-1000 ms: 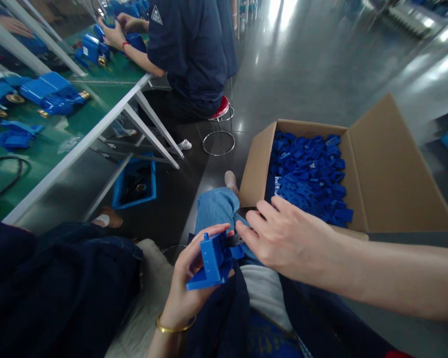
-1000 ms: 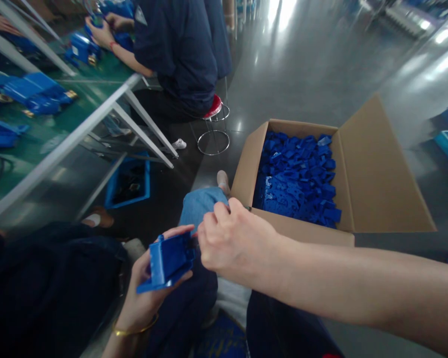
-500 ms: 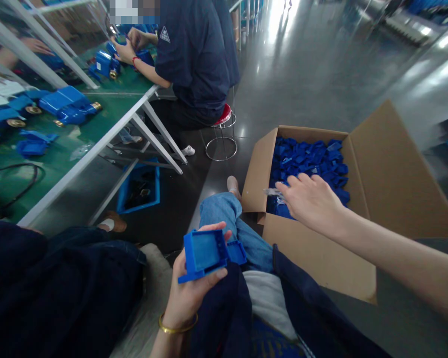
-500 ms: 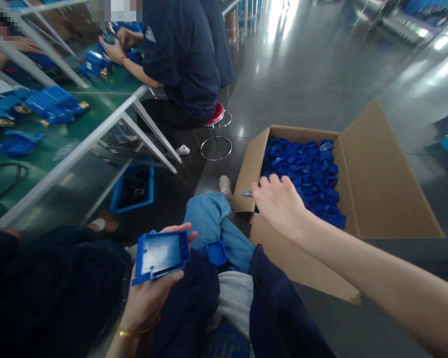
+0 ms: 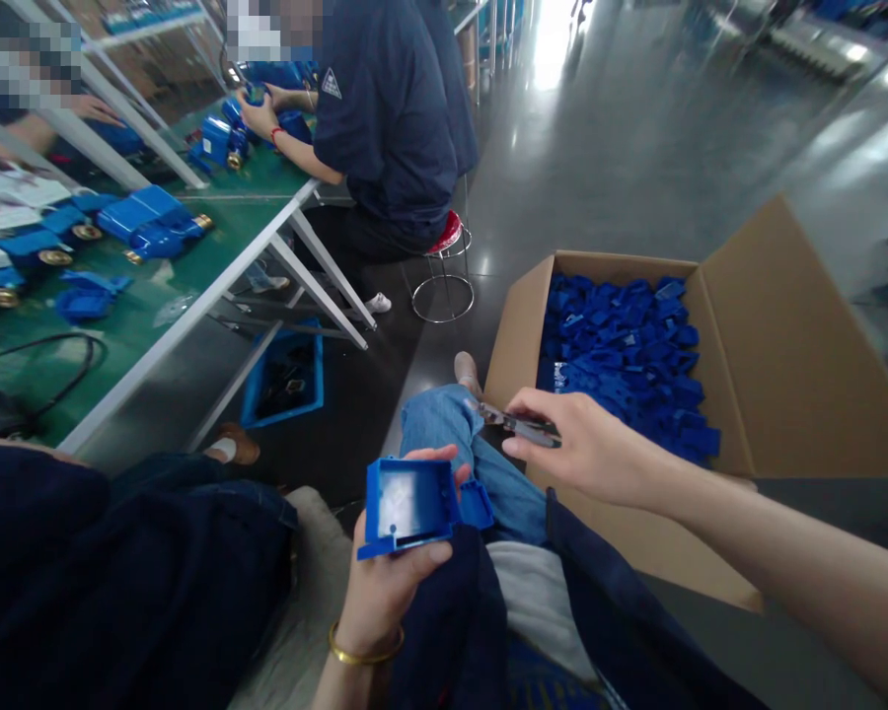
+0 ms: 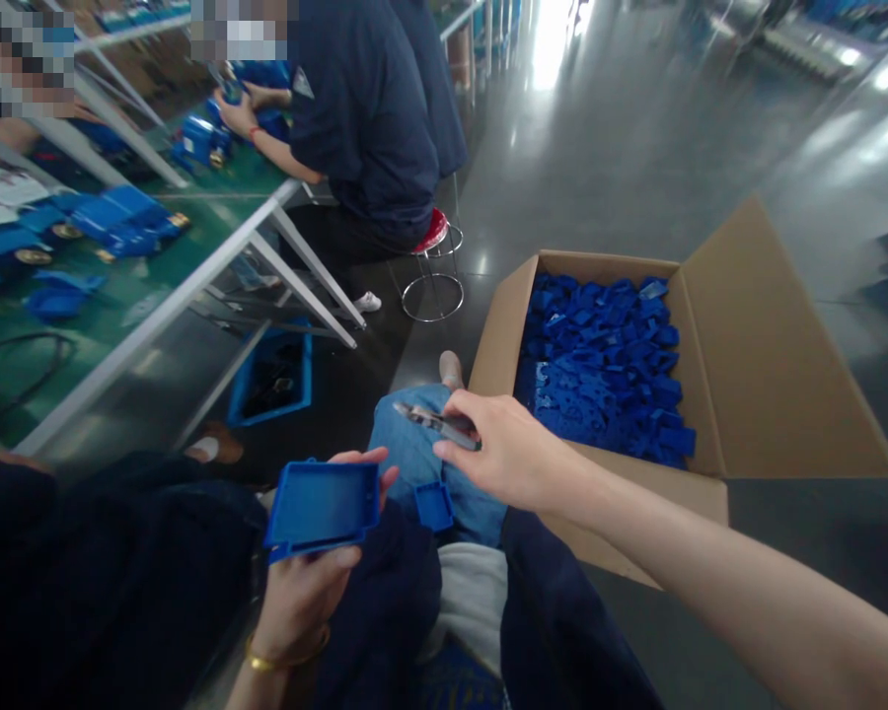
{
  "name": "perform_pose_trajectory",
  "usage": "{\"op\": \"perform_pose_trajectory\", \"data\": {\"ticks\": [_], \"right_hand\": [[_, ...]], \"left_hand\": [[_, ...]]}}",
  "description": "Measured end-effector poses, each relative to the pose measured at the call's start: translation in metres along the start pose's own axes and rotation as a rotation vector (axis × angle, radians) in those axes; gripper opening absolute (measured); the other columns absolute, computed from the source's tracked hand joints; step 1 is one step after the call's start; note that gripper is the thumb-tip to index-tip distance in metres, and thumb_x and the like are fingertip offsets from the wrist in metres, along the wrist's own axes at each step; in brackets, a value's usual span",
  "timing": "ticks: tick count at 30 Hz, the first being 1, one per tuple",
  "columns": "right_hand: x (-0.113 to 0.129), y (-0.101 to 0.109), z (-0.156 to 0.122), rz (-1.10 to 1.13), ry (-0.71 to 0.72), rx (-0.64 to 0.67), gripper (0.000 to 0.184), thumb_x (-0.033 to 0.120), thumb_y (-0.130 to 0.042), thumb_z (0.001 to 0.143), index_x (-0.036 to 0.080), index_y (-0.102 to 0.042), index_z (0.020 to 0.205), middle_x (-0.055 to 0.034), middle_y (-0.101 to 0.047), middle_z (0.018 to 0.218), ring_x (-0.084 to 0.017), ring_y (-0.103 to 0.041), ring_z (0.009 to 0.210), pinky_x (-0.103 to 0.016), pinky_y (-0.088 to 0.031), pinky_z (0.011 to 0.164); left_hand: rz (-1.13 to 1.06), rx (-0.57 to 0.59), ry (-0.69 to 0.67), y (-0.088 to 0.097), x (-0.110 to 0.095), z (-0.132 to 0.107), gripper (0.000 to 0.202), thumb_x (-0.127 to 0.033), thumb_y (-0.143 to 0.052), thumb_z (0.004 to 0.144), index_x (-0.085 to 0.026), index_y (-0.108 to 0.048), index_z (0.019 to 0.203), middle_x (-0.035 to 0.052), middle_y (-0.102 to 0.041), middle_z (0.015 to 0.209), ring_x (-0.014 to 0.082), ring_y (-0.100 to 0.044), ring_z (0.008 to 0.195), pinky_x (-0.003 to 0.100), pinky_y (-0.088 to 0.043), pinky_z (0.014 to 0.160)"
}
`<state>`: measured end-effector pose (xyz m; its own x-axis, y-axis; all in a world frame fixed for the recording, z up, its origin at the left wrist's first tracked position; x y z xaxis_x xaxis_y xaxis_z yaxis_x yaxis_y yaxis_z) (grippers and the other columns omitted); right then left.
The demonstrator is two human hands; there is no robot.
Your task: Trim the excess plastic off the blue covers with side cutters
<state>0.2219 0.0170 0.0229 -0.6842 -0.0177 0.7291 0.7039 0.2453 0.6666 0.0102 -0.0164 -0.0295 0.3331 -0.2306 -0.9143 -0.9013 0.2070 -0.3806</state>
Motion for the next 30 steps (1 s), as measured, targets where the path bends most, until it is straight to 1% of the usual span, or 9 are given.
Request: {"op": "perform_pose_trajectory", "data": {"ticks": [2,5,9,13,16,18,26,28,30], "right_hand": [[0.0,-0.014,-0.001,0.164,-0.007,0.065,0.011,0.03,-0.062,0.086,0.019,-0.062,0.089,-0.0001,-0.065,0.077,-0.018,-0.059,0.072,-0.03,-0.041,0.066],[-0.001,-0.03,-0.004,0.358,-0.047,0.124,0.015,0.033,-0.062,0.084,0.019,-0.062,0.089,-0.0028,-0.068,0.086,-0.021,-0.061,0.079,-0.033,-0.045,0.073],[0.004,-0.039,-0.009,0.491,-0.073,0.172,0.017,0.035,-0.064,0.081,0.02,-0.059,0.087,-0.0016,-0.065,0.085,-0.021,-0.059,0.079,-0.034,-0.045,0.073],[0.011,-0.041,-0.011,0.517,-0.066,0.194,0.016,0.034,-0.062,0.081,0.019,-0.058,0.087,0.0005,-0.059,0.08,-0.018,-0.054,0.073,-0.032,-0.041,0.068],[0.013,-0.041,-0.011,0.521,-0.063,0.192,0.018,0.035,-0.062,0.081,0.019,-0.058,0.088,-0.0009,-0.06,0.083,-0.019,-0.055,0.076,-0.034,-0.042,0.071],[0.012,-0.041,-0.01,0.532,-0.065,0.191,0.019,0.035,-0.062,0.081,0.019,-0.058,0.089,-0.0015,-0.061,0.085,-0.02,-0.055,0.078,-0.034,-0.043,0.073],[0.012,-0.035,-0.003,0.548,-0.029,0.107,0.015,0.031,-0.063,0.081,0.019,-0.056,0.088,0.0011,-0.059,0.083,-0.016,-0.055,0.077,-0.03,-0.042,0.072],[0.013,-0.033,0.0,0.544,-0.018,0.076,0.015,0.03,-0.064,0.081,0.019,-0.056,0.087,0.0016,-0.059,0.081,-0.016,-0.055,0.076,-0.03,-0.042,0.071],[0.013,-0.034,0.005,0.557,-0.015,0.061,0.017,0.032,-0.066,0.08,0.019,-0.056,0.086,0.0021,-0.059,0.078,-0.016,-0.055,0.073,-0.029,-0.042,0.069]], "left_hand": [[-0.023,0.011,0.006,0.001,0.002,-0.001,0.066,-0.034,-0.091,0.067,-0.033,-0.066,0.128,0.0078,-0.069,0.136,0.0329,-0.071,0.117,0.044,-0.058,0.101],[-0.048,0.025,-0.003,0.0,0.002,-0.002,0.064,-0.039,-0.09,0.069,-0.037,-0.066,0.128,0.0058,-0.069,0.137,0.0316,-0.069,0.12,0.047,-0.054,0.106],[-0.1,0.025,-0.053,-0.002,0.0,-0.002,0.062,-0.041,-0.089,0.07,-0.035,-0.067,0.128,0.0052,-0.07,0.137,0.0312,-0.063,0.13,0.05,-0.045,0.115],[-0.131,0.075,-0.115,-0.004,0.0,-0.001,0.06,-0.035,-0.087,0.074,-0.032,-0.067,0.131,0.0055,-0.07,0.137,0.0288,-0.06,0.133,0.045,-0.044,0.116],[-0.148,0.105,-0.166,-0.002,0.001,0.0,0.061,-0.035,-0.086,0.076,-0.03,-0.065,0.133,0.007,-0.07,0.137,0.0279,-0.061,0.132,0.04,-0.047,0.114],[-0.153,0.105,-0.181,0.0,0.002,0.0,0.062,-0.035,-0.086,0.075,-0.029,-0.065,0.134,0.0079,-0.07,0.137,0.0285,-0.062,0.131,0.04,-0.048,0.113],[-0.218,0.062,-0.109,0.008,0.011,-0.004,0.061,-0.035,-0.087,0.074,-0.031,-0.067,0.132,0.0074,-0.072,0.134,0.0313,-0.063,0.128,0.047,-0.048,0.114],[-0.281,0.049,-0.081,0.009,0.012,-0.003,0.057,-0.037,-0.085,0.076,-0.028,-0.068,0.13,0.0085,-0.073,0.13,0.031,-0.066,0.125,0.047,-0.048,0.113],[-0.397,0.075,-0.01,0.006,0.015,-0.002,0.05,-0.042,-0.079,0.08,-0.023,-0.071,0.126,0.0101,-0.074,0.127,0.03,-0.07,0.116,0.047,-0.051,0.109]]}}
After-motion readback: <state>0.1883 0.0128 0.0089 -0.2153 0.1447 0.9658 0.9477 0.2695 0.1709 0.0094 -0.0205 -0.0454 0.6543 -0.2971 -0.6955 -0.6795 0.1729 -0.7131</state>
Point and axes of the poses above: each hand's wrist, its own z-axis towards the middle knuckle, its own y-axis out of the back of the hand, x = y × z, the point moved 6 cm from there along z, towards the middle knuckle
